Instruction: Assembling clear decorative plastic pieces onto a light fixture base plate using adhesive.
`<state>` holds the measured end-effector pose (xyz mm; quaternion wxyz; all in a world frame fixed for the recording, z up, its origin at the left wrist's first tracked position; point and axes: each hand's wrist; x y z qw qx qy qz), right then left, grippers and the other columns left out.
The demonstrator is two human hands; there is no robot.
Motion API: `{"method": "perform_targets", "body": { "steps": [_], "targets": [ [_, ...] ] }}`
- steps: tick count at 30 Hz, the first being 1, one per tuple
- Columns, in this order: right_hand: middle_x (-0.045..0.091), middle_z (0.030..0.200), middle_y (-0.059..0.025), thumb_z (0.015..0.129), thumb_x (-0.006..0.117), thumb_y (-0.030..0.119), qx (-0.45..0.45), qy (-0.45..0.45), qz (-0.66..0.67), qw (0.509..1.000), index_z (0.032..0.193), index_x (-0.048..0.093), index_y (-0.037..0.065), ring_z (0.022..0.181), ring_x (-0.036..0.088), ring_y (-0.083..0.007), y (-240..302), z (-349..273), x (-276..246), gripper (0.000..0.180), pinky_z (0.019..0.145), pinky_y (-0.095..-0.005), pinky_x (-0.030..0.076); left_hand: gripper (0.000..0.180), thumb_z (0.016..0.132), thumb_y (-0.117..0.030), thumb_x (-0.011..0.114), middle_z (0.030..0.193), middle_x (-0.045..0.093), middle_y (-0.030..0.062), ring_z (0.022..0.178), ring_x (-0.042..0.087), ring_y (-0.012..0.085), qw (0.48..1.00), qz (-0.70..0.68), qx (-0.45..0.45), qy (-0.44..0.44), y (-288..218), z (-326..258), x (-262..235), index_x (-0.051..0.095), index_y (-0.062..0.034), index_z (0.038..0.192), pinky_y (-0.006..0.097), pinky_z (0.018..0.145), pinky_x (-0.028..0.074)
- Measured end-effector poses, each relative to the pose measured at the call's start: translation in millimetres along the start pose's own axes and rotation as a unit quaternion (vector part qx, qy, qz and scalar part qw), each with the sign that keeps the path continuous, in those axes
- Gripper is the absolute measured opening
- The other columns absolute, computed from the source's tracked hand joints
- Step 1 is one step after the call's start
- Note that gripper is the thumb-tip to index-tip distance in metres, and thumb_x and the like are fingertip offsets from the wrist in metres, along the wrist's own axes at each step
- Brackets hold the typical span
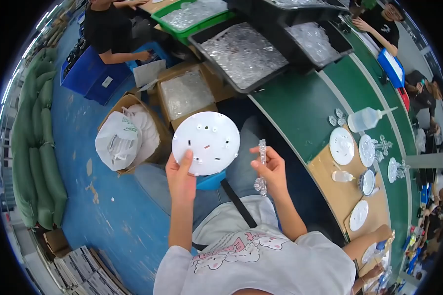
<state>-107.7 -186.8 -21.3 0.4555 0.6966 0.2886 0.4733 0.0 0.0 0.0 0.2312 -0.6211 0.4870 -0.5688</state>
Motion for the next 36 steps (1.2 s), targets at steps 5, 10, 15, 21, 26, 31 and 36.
{"method": "perform_targets", "body": {
  "steps": [5, 10, 15, 21, 26, 31, 36],
  "targets": [
    [0.049, 0.069, 0.0083, 0.082, 0.069, 0.011, -0.001, -0.098, 0.025, 0.995, 0.108, 0.059, 0.004, 0.055, 0.039, 0.0011, 24, -17, -21, 0.029, 0.049, -0.0166, 0.026, 0.036, 0.090, -0.003, 0.057, 0.118, 0.059, 0.0123, 0.106, 0.059, 0.0228, 0.995, -0.068, 0.038, 0.061, 45, -31, 69, 0.050, 0.0031, 0.125, 0.036, 0.092, 0.047],
    [0.064, 0.111, -0.0083, 0.091, 0.056, 0.011, -0.085, -0.252, 0.052, 0.963, 0.119, 0.056, -0.002, 0.100, 0.060, -0.0121, 24, -29, -56, 0.031, 0.085, -0.0262, 0.048, 0.020, 0.072, 0.002, 0.063, 0.094, 0.069, 0.0121, 0.094, 0.065, 0.0284, 0.764, 0.314, 0.425, 0.371, 49, -2, 104, 0.071, -0.0038, 0.089, 0.037, 0.089, 0.049],
    [0.053, 0.066, 0.0022, 0.094, 0.053, 0.020, -0.038, -0.321, 0.061, 0.944, 0.111, 0.061, -0.002, 0.060, 0.046, -0.0032, 33, -67, -95, 0.030, 0.055, -0.0182, 0.033, 0.032, 0.069, -0.005, 0.063, 0.112, 0.065, 0.0063, 0.106, 0.060, 0.0257, 0.569, 0.404, 0.566, 0.439, 96, 40, 130, 0.071, -0.0101, 0.100, 0.040, 0.091, 0.049],
    [0.047, 0.060, 0.0025, 0.095, 0.048, 0.022, -0.017, -0.395, 0.069, 0.916, 0.115, 0.060, -0.001, 0.056, 0.041, -0.0022, 30, -71, -104, 0.033, 0.052, -0.0178, 0.029, 0.037, 0.059, -0.002, 0.066, 0.088, 0.056, 0.0079, 0.087, 0.057, 0.0240, 0.558, 0.391, 0.602, 0.418, 149, 84, 158, 0.074, -0.0092, 0.094, 0.041, 0.085, 0.054],
    [0.053, 0.075, -0.0011, 0.094, 0.048, 0.019, -0.004, -0.353, 0.069, 0.933, 0.131, 0.045, -0.001, 0.067, 0.047, -0.0058, 40, -77, -111, 0.043, 0.060, -0.0194, 0.034, 0.033, 0.062, 0.005, 0.066, 0.091, 0.058, 0.0082, 0.089, 0.060, 0.0241, 0.546, 0.423, 0.584, 0.426, 179, 90, 176, 0.073, -0.0067, 0.092, 0.039, 0.082, 0.055],
    [0.057, 0.092, -0.0011, 0.091, 0.057, 0.012, -0.036, -0.366, 0.053, 0.928, 0.132, 0.042, 0.001, 0.087, 0.054, -0.0085, 54, -70, -118, 0.045, 0.075, -0.0214, 0.042, 0.042, 0.056, 0.000, 0.071, 0.095, 0.061, 0.0094, 0.091, 0.061, 0.0272, 0.557, 0.436, 0.531, 0.466, 191, 77, 173, 0.070, -0.0049, 0.098, 0.040, 0.083, 0.053],
    [0.059, 0.105, -0.0049, 0.092, 0.056, 0.008, -0.107, -0.384, -0.127, 0.908, 0.124, 0.046, 0.001, 0.098, 0.056, -0.0111, 84, -40, -145, 0.035, 0.085, -0.0261, 0.044, 0.046, 0.055, -0.005, 0.077, 0.099, 0.062, 0.0091, 0.100, 0.059, 0.0296, 0.564, 0.401, 0.490, 0.529, 188, 86, 160, 0.069, -0.0070, 0.101, 0.042, 0.090, 0.049]
  ]
}}
Point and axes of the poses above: each hand's wrist, its own z-axis towards the middle knuckle, its own x-axis out of the palm, y = z × x
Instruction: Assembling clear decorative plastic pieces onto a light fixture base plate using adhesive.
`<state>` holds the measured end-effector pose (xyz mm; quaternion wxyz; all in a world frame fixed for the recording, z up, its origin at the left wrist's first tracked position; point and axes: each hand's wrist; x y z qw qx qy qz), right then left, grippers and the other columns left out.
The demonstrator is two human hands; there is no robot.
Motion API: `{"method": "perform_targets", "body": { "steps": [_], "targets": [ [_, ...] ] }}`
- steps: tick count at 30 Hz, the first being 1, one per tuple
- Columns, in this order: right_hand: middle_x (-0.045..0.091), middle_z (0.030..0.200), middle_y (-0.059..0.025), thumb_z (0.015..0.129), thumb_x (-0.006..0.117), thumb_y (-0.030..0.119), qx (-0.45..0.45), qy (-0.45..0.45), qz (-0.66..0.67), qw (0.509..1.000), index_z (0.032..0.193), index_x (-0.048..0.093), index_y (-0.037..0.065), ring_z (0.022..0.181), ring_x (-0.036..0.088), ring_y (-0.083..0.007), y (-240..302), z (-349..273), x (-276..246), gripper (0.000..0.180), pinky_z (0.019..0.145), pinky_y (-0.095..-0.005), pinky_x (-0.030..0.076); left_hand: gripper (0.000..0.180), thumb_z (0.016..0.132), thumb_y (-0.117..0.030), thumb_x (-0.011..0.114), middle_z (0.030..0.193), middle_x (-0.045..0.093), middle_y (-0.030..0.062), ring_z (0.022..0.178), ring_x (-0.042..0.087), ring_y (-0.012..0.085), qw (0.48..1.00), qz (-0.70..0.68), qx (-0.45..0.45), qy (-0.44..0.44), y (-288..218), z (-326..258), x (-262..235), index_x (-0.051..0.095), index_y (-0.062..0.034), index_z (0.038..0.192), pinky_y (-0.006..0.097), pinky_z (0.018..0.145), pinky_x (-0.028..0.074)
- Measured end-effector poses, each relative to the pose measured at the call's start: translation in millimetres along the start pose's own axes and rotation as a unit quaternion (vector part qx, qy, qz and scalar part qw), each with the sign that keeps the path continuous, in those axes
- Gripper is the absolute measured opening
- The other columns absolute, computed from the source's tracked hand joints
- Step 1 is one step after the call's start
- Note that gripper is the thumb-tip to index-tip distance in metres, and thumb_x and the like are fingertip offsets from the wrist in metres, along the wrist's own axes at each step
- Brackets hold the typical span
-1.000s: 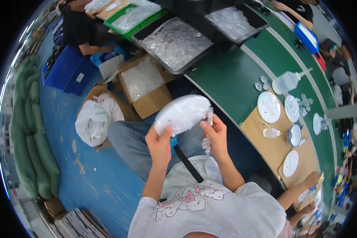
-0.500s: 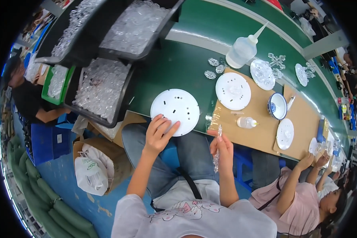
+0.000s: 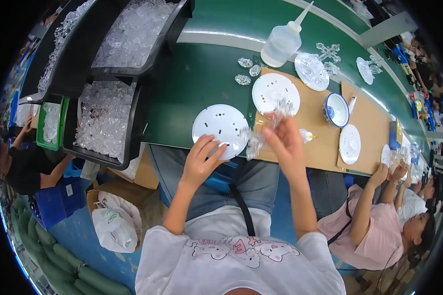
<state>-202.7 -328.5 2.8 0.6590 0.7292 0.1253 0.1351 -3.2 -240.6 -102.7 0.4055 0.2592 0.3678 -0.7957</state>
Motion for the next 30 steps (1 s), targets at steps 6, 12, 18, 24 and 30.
{"method": "perform_targets", "body": {
  "steps": [6, 12, 18, 24, 30],
  "targets": [
    [0.061, 0.105, -0.0069, 0.092, 0.058, 0.011, -0.077, 0.031, -0.116, 0.990, 0.118, 0.050, 0.001, 0.098, 0.060, -0.0131, 6, 48, 9, 0.029, 0.084, -0.0267, 0.046, 0.041, 0.067, -0.018, 0.077, 0.113, 0.061, 0.0075, 0.114, 0.055, 0.0279, 0.995, -0.085, 0.025, 0.041, 17, -2, -6, 0.067, -0.0103, 0.106, 0.047, 0.099, 0.043],
    [0.062, 0.100, -0.0059, 0.093, 0.057, 0.014, -0.123, 0.049, -0.155, 0.979, 0.116, 0.052, 0.002, 0.094, 0.061, -0.0123, 0, 62, 21, 0.027, 0.079, -0.0244, 0.046, 0.040, 0.072, -0.016, 0.075, 0.121, 0.058, 0.0114, 0.119, 0.052, 0.0318, 0.998, -0.045, -0.037, 0.012, 23, 0, -33, 0.066, -0.0077, 0.110, 0.047, 0.103, 0.037],
    [0.063, 0.091, -0.0025, 0.090, 0.060, 0.014, -0.021, 0.124, -0.109, 0.986, 0.125, 0.055, 0.004, 0.086, 0.058, -0.0068, 7, 53, 28, 0.037, 0.073, -0.0218, 0.044, 0.041, 0.075, 0.000, 0.069, 0.127, 0.055, 0.0120, 0.120, 0.052, 0.0306, 0.978, -0.129, -0.141, -0.082, 25, 19, -64, 0.064, -0.0058, 0.115, 0.039, 0.099, 0.042],
    [0.068, 0.083, -0.0034, 0.084, 0.068, 0.016, 0.063, 0.244, -0.147, 0.957, 0.112, 0.066, 0.002, 0.075, 0.061, -0.0069, 24, 43, 26, 0.032, 0.068, -0.0218, 0.045, 0.036, 0.080, 0.001, 0.064, 0.122, 0.056, 0.0125, 0.103, 0.059, 0.0219, 0.929, -0.329, -0.165, -0.044, 14, 95, -82, 0.064, -0.0030, 0.115, 0.030, 0.082, 0.049],
    [0.070, 0.086, -0.0106, 0.083, 0.068, 0.020, 0.053, 0.352, -0.267, 0.895, 0.112, 0.066, 0.001, 0.071, 0.064, -0.0116, 61, 65, 16, 0.035, 0.070, -0.0238, 0.048, 0.019, 0.079, 0.004, 0.065, 0.089, 0.062, 0.0073, 0.074, 0.061, 0.0144, 0.801, -0.527, -0.259, 0.119, 32, 91, -63, 0.069, 0.0033, 0.098, 0.024, 0.062, 0.049]
  ]
}}
Point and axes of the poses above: each hand's wrist, its own z-axis towards the middle knuckle, its own x-axis out of the palm, y = z × x
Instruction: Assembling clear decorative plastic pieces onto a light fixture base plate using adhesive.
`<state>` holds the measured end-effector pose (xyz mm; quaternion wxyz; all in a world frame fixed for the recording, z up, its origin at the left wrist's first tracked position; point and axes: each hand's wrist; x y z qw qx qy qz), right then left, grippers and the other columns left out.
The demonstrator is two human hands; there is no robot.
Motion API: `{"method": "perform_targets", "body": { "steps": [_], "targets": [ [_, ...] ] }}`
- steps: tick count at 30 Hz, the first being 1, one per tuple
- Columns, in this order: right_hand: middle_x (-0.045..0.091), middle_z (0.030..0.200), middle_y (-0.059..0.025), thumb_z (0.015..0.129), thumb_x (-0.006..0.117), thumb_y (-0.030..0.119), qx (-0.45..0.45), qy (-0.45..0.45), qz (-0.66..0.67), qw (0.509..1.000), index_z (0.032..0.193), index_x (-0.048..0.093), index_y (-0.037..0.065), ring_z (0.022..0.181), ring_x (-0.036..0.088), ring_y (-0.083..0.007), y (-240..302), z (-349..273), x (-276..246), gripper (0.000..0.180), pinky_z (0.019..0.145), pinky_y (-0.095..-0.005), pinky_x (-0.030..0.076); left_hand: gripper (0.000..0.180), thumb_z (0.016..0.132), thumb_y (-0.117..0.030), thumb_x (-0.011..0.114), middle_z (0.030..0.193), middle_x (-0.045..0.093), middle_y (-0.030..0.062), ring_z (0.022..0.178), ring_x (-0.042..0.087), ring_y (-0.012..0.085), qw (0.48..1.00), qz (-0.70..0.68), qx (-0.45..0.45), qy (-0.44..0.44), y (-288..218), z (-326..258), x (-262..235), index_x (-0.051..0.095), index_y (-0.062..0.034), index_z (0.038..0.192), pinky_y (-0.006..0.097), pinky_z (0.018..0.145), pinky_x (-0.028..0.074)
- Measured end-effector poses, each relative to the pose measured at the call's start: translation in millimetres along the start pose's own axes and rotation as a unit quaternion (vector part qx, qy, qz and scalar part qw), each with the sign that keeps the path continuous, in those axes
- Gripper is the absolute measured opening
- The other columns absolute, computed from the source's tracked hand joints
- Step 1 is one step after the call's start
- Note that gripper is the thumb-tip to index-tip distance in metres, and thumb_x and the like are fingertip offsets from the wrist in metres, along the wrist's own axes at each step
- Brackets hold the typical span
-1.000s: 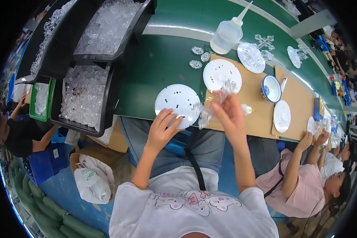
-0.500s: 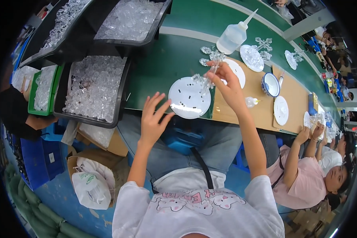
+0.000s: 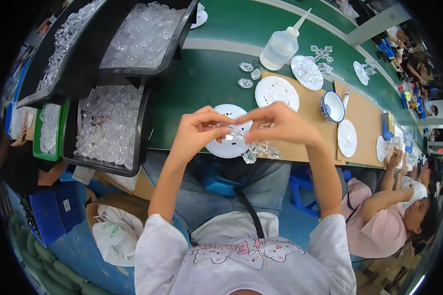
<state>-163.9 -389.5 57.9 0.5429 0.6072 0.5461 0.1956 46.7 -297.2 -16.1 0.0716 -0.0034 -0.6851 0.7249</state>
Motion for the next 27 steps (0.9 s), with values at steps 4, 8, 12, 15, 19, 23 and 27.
{"method": "perform_targets", "body": {
  "steps": [4, 8, 12, 15, 19, 23, 27],
  "targets": [
    [0.061, 0.117, -0.0181, 0.091, 0.056, 0.025, -0.083, -0.157, 0.397, 0.900, 0.135, 0.045, 0.001, 0.096, 0.064, -0.0211, -23, -17, -7, 0.051, 0.084, -0.0302, 0.051, 0.015, 0.080, 0.005, 0.066, 0.085, 0.062, 0.0091, 0.071, 0.063, 0.0158, 0.967, -0.231, -0.030, -0.106, 31, -13, 13, 0.063, 0.0045, 0.095, 0.027, 0.065, 0.053],
    [0.063, 0.113, -0.0143, 0.090, 0.060, 0.024, -0.077, -0.236, 0.371, 0.895, 0.130, 0.048, 0.001, 0.098, 0.064, -0.0196, -40, -20, 53, 0.047, 0.080, -0.0273, 0.050, 0.016, 0.082, 0.003, 0.066, 0.087, 0.063, 0.0092, 0.077, 0.065, 0.0177, 0.919, -0.327, -0.001, -0.221, 44, -22, 41, 0.058, 0.0022, 0.097, 0.029, 0.072, 0.055],
    [0.066, 0.099, -0.0084, 0.082, 0.070, 0.009, -0.056, -0.346, 0.365, 0.863, 0.106, 0.057, 0.001, 0.087, 0.065, -0.0140, -42, 2, 75, 0.028, 0.070, -0.0242, 0.049, 0.020, 0.082, 0.004, 0.065, 0.092, 0.063, 0.0085, 0.084, 0.064, 0.0159, 0.928, -0.274, 0.033, -0.250, 37, -21, 64, 0.058, 0.0003, 0.101, 0.026, 0.078, 0.051],
    [0.066, 0.092, -0.0076, 0.084, 0.069, 0.009, -0.064, -0.342, 0.289, 0.892, 0.102, 0.060, -0.001, 0.083, 0.064, -0.0122, -44, 11, 57, 0.023, 0.066, -0.0226, 0.048, 0.026, 0.082, 0.006, 0.065, 0.095, 0.064, 0.0085, 0.090, 0.063, 0.0142, 0.959, -0.164, 0.041, -0.228, 33, -26, 58, 0.059, 0.0020, 0.107, 0.024, 0.080, 0.049],
    [0.064, 0.080, 0.0006, 0.082, 0.070, 0.013, -0.087, -0.363, 0.009, 0.928, 0.092, 0.066, 0.001, 0.069, 0.055, -0.0054, -29, 11, 22, 0.016, 0.062, -0.0202, 0.043, 0.024, 0.080, 0.008, 0.063, 0.103, 0.063, 0.0097, 0.101, 0.061, 0.0188, 0.960, 0.075, 0.070, -0.260, 40, -21, 17, 0.065, 0.0029, 0.104, 0.028, 0.087, 0.049],
    [0.062, 0.073, -0.0025, 0.082, 0.071, 0.017, -0.081, -0.407, -0.080, 0.907, 0.090, 0.065, 0.002, 0.064, 0.052, -0.0065, -47, 18, 19, 0.018, 0.060, -0.0227, 0.041, 0.026, 0.079, 0.006, 0.065, 0.101, 0.064, 0.0100, 0.096, 0.062, 0.0197, 0.927, 0.255, 0.099, -0.258, 35, -22, 0, 0.067, -0.0018, 0.104, 0.029, 0.083, 0.049],
    [0.064, 0.077, -0.0066, 0.082, 0.070, 0.017, -0.107, -0.378, -0.060, 0.918, 0.090, 0.064, 0.002, 0.067, 0.056, -0.0123, -54, 25, 24, 0.018, 0.066, -0.0249, 0.047, 0.026, 0.079, 0.004, 0.065, 0.101, 0.064, 0.0099, 0.092, 0.062, 0.0195, 0.933, 0.232, 0.093, -0.258, 32, -17, -3, 0.068, -0.0025, 0.104, 0.029, 0.082, 0.050]
  ]
}}
Point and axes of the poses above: each hand's wrist, its own z-axis towards the middle knuckle, its own x-axis out of the palm, y = z × x
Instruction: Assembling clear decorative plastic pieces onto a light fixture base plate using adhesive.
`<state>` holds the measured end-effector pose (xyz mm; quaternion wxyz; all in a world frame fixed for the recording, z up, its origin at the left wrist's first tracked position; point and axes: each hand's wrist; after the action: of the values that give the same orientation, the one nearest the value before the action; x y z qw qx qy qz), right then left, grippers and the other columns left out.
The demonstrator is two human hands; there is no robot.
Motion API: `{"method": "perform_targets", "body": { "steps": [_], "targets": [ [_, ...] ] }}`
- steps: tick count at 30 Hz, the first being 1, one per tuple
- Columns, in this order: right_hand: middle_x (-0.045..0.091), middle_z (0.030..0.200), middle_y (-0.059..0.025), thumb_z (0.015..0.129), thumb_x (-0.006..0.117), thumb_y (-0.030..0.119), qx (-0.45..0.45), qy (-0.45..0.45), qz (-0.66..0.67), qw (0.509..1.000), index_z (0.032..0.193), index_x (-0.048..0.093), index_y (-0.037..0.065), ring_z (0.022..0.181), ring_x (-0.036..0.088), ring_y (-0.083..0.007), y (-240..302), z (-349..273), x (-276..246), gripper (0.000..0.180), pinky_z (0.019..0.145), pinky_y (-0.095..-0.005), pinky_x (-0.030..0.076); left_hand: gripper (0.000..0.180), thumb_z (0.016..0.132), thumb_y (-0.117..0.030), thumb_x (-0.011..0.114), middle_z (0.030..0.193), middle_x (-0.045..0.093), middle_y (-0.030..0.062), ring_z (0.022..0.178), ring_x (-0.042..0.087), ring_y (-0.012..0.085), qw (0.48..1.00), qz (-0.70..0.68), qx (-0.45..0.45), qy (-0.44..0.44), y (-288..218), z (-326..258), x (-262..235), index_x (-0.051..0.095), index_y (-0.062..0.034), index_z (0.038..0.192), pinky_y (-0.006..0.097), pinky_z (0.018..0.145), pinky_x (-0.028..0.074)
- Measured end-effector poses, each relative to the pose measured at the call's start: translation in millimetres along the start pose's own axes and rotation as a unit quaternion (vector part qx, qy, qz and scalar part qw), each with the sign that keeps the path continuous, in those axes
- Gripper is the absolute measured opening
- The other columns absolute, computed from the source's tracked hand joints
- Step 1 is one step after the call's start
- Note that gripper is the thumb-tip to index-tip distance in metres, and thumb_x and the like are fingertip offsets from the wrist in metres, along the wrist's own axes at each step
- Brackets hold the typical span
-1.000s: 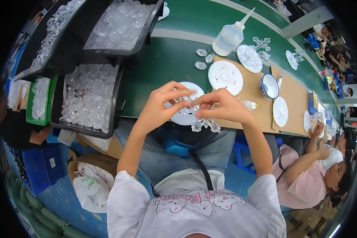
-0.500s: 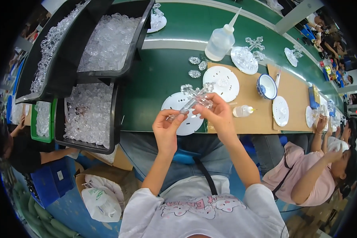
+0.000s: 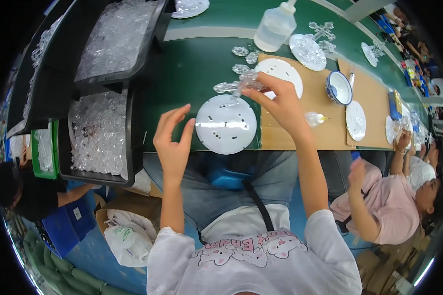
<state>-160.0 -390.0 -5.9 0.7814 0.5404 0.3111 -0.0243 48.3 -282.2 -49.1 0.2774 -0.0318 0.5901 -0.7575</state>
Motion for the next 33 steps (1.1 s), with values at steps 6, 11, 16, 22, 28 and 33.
{"method": "perform_targets", "body": {
  "steps": [6, 11, 16, 22, 28, 33],
  "targets": [
    [0.066, 0.083, -0.0091, 0.082, 0.069, 0.018, -0.025, 0.002, -0.008, 1.000, 0.095, 0.064, 0.003, 0.070, 0.060, -0.0198, -6, 7, 11, 0.021, 0.065, -0.0289, 0.048, 0.033, 0.078, 0.005, 0.066, 0.106, 0.062, 0.0103, 0.096, 0.061, 0.0201, 0.999, 0.007, 0.045, 0.018, -12, 18, 11, 0.066, -0.0034, 0.109, 0.030, 0.082, 0.051],
    [0.066, 0.086, -0.0097, 0.080, 0.070, 0.019, -0.075, 0.003, -0.064, 0.995, 0.096, 0.063, 0.003, 0.073, 0.061, -0.0261, -7, 5, 18, 0.023, 0.064, -0.0314, 0.049, 0.039, 0.076, 0.005, 0.067, 0.108, 0.062, 0.0094, 0.097, 0.061, 0.0201, 0.997, -0.007, 0.068, 0.046, -23, 35, 21, 0.063, -0.0048, 0.114, 0.031, 0.081, 0.051],
    [0.066, 0.085, -0.0089, 0.080, 0.070, 0.018, -0.100, 0.013, -0.070, 0.992, 0.094, 0.064, 0.005, 0.074, 0.063, -0.0265, -12, 6, 20, 0.020, 0.064, -0.0338, 0.049, 0.036, 0.075, 0.004, 0.067, 0.105, 0.064, 0.0097, 0.094, 0.062, 0.0198, 0.990, 0.010, 0.104, 0.095, -24, 43, 31, 0.065, -0.0035, 0.110, 0.029, 0.079, 0.049],
    [0.064, 0.080, -0.0053, 0.078, 0.070, 0.017, -0.186, 0.000, -0.056, 0.981, 0.094, 0.064, 0.009, 0.071, 0.061, -0.0250, -27, 7, 20, 0.018, 0.065, -0.0348, 0.048, 0.029, 0.076, 0.005, 0.066, 0.096, 0.066, 0.0101, 0.085, 0.063, 0.0194, 0.983, 0.011, 0.117, 0.138, -29, 48, 34, 0.066, -0.0013, 0.104, 0.028, 0.076, 0.049],
    [0.061, 0.075, -0.0010, 0.080, 0.068, 0.021, -0.210, -0.019, -0.115, 0.971, 0.093, 0.064, 0.014, 0.070, 0.060, -0.0219, -21, -2, 23, 0.016, 0.071, -0.0340, 0.048, 0.020, 0.076, 0.006, 0.066, 0.088, 0.065, 0.0090, 0.077, 0.061, 0.0176, 0.979, 0.029, 0.128, 0.154, -20, 39, 28, 0.065, 0.0014, 0.096, 0.026, 0.070, 0.047],
    [0.064, 0.078, -0.0020, 0.076, 0.071, 0.017, -0.137, -0.020, 0.021, 0.990, 0.096, 0.065, 0.015, 0.067, 0.060, -0.0211, -28, 0, 36, 0.021, 0.065, -0.0329, 0.048, 0.020, 0.077, 0.006, 0.067, 0.080, 0.058, 0.0052, 0.073, 0.056, 0.0111, 0.991, -0.027, 0.063, 0.119, -7, 38, 30, 0.065, 0.0015, 0.097, 0.023, 0.061, 0.045]
  ]
}}
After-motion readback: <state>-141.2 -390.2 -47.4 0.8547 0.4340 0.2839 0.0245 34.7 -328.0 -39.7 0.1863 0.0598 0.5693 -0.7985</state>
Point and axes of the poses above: each hand's wrist, its own z-axis towards the middle knuckle, its own x-axis out of the palm, y = z × x
